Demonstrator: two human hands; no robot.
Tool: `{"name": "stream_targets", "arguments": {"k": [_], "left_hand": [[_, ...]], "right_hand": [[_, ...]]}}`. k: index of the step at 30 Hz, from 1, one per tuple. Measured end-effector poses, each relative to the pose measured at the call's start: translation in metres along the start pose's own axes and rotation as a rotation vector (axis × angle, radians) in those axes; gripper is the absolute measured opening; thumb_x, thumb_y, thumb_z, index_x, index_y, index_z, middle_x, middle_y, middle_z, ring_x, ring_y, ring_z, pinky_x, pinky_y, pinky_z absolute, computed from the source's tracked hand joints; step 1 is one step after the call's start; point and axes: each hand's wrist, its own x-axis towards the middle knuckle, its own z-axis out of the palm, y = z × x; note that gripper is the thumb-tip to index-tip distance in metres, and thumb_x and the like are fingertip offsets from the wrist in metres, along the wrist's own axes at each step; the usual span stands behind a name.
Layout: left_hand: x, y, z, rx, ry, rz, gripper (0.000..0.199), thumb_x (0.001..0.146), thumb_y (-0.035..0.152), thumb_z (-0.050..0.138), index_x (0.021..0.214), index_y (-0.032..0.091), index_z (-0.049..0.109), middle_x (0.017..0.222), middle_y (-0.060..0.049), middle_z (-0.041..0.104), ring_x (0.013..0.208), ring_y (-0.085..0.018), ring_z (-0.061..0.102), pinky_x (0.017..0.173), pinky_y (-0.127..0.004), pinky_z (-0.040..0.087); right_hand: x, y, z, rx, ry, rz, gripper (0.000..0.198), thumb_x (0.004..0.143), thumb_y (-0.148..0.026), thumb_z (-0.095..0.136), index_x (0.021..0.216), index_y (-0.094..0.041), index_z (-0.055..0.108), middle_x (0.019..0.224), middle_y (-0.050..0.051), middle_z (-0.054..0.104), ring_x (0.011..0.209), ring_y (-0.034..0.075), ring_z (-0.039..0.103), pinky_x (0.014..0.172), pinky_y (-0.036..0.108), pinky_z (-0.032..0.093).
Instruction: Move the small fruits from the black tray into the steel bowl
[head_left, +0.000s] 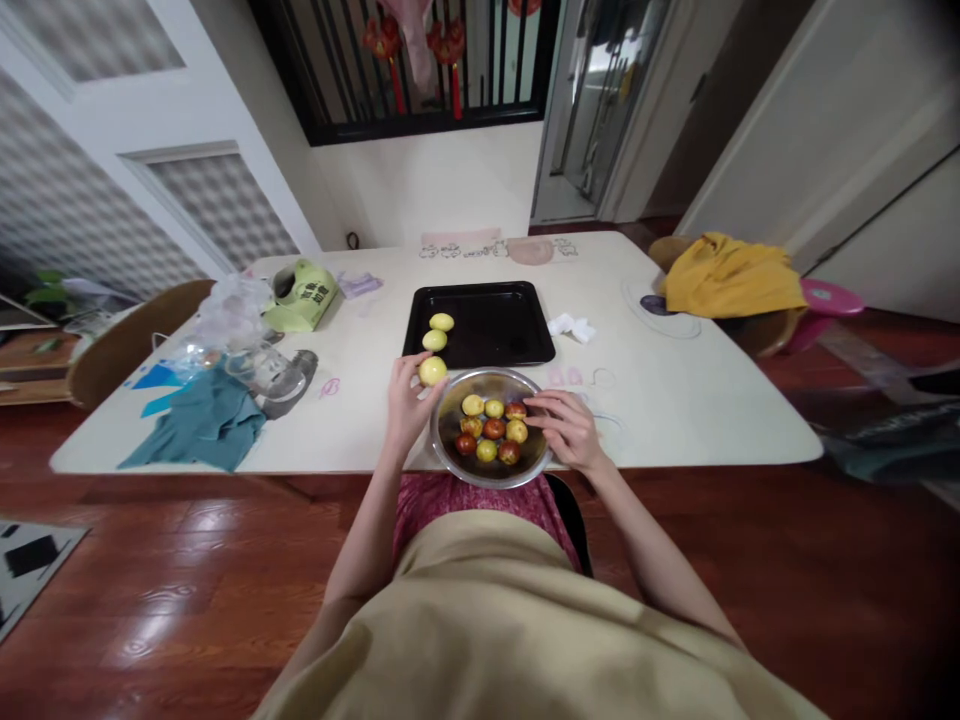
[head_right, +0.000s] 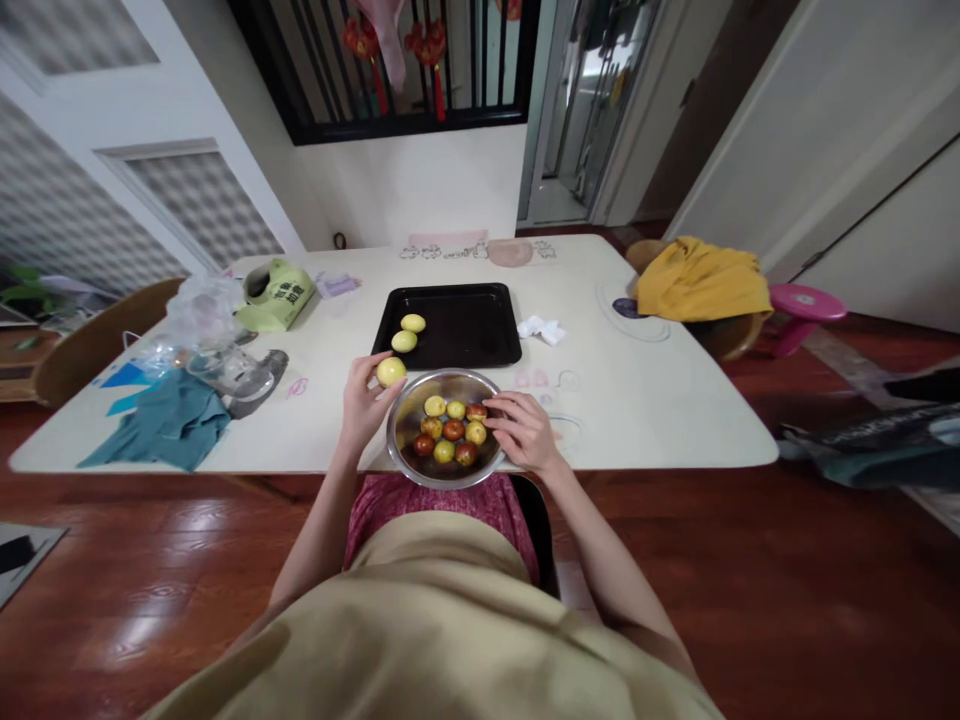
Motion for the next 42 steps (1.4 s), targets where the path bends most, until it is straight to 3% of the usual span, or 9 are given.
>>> {"name": "stream_targets", "arguments": {"k": [3, 8, 13, 20, 36, 39, 42], "left_hand": [[-0.008, 0.019, 0.007, -0.01, -0.134, 0.06, 0.04, 0.092, 0.04, 0.08, 0.125, 0.024, 0.064, 0.127, -0.01, 0.058, 0.114, -0.024, 0.066, 0.081, -0.031, 0.065], [-0.017, 0.035, 0.021, 0.091, -0.243, 0.189, 0.033, 0.094, 0.032, 0.078, 0.122, 0.023, 0.062, 0.121, -0.01, 0.064, 0.117, -0.026, 0.065, 0.102, -0.041, 0.059], [-0.023, 0.035, 0.027, 0.093, -0.325, 0.172, 0.03, 0.097, 0.023, 0.072, 0.125, 0.023, 0.06, 0.123, -0.01, 0.067, 0.121, -0.027, 0.066, 0.108, -0.044, 0.056], [-0.024, 0.032, 0.027, 0.136, -0.47, 0.188, 0.036, 0.093, 0.021, 0.077, 0.125, 0.022, 0.061, 0.124, -0.011, 0.07, 0.116, -0.028, 0.069, 0.102, -0.043, 0.059], [-0.024, 0.035, 0.024, 0.17, -0.425, 0.259, 0.049, 0.095, 0.035, 0.079, 0.139, 0.024, 0.062, 0.134, -0.013, 0.071, 0.129, -0.029, 0.068, 0.113, -0.047, 0.056], [-0.022, 0.035, 0.021, 0.132, -0.353, 0.244, 0.042, 0.098, 0.035, 0.075, 0.136, 0.023, 0.064, 0.134, -0.012, 0.071, 0.128, -0.027, 0.068, 0.114, -0.045, 0.055], [-0.018, 0.031, 0.018, 0.051, -0.201, 0.21, 0.024, 0.103, 0.033, 0.068, 0.124, 0.022, 0.07, 0.127, -0.01, 0.075, 0.123, -0.025, 0.071, 0.111, -0.043, 0.056]], "right_hand": [[-0.001, 0.001, -0.001, -0.017, -0.033, 0.026, 0.04, 0.109, -0.038, 0.047, 0.101, -0.024, 0.083, 0.118, 0.011, 0.081, 0.114, 0.031, 0.071, 0.093, 0.053, 0.059], [-0.002, 0.002, 0.0, -0.019, -0.031, 0.028, 0.041, 0.11, -0.04, 0.046, 0.1, -0.024, 0.083, 0.118, 0.011, 0.081, 0.114, 0.031, 0.071, 0.093, 0.053, 0.059], [-0.002, 0.002, 0.0, -0.007, -0.029, 0.023, 0.039, 0.109, -0.038, 0.048, 0.102, -0.024, 0.083, 0.119, 0.011, 0.081, 0.115, 0.031, 0.071, 0.093, 0.053, 0.059], [-0.001, 0.001, 0.0, -0.009, -0.026, 0.008, 0.037, 0.109, -0.035, 0.048, 0.102, -0.023, 0.082, 0.119, 0.011, 0.08, 0.114, 0.03, 0.071, 0.092, 0.052, 0.059], [0.001, 0.0, 0.0, -0.01, -0.021, 0.015, 0.039, 0.109, -0.036, 0.048, 0.099, -0.023, 0.083, 0.116, 0.011, 0.081, 0.112, 0.03, 0.071, 0.092, 0.052, 0.06], [0.001, 0.0, 0.0, -0.002, -0.008, 0.008, 0.038, 0.109, -0.035, 0.048, 0.099, -0.023, 0.082, 0.116, 0.011, 0.081, 0.112, 0.03, 0.071, 0.091, 0.051, 0.06], [0.001, -0.001, 0.0, 0.026, 0.01, 0.01, 0.035, 0.108, -0.034, 0.05, 0.102, -0.023, 0.083, 0.116, 0.012, 0.081, 0.111, 0.03, 0.07, 0.09, 0.051, 0.06]]}}
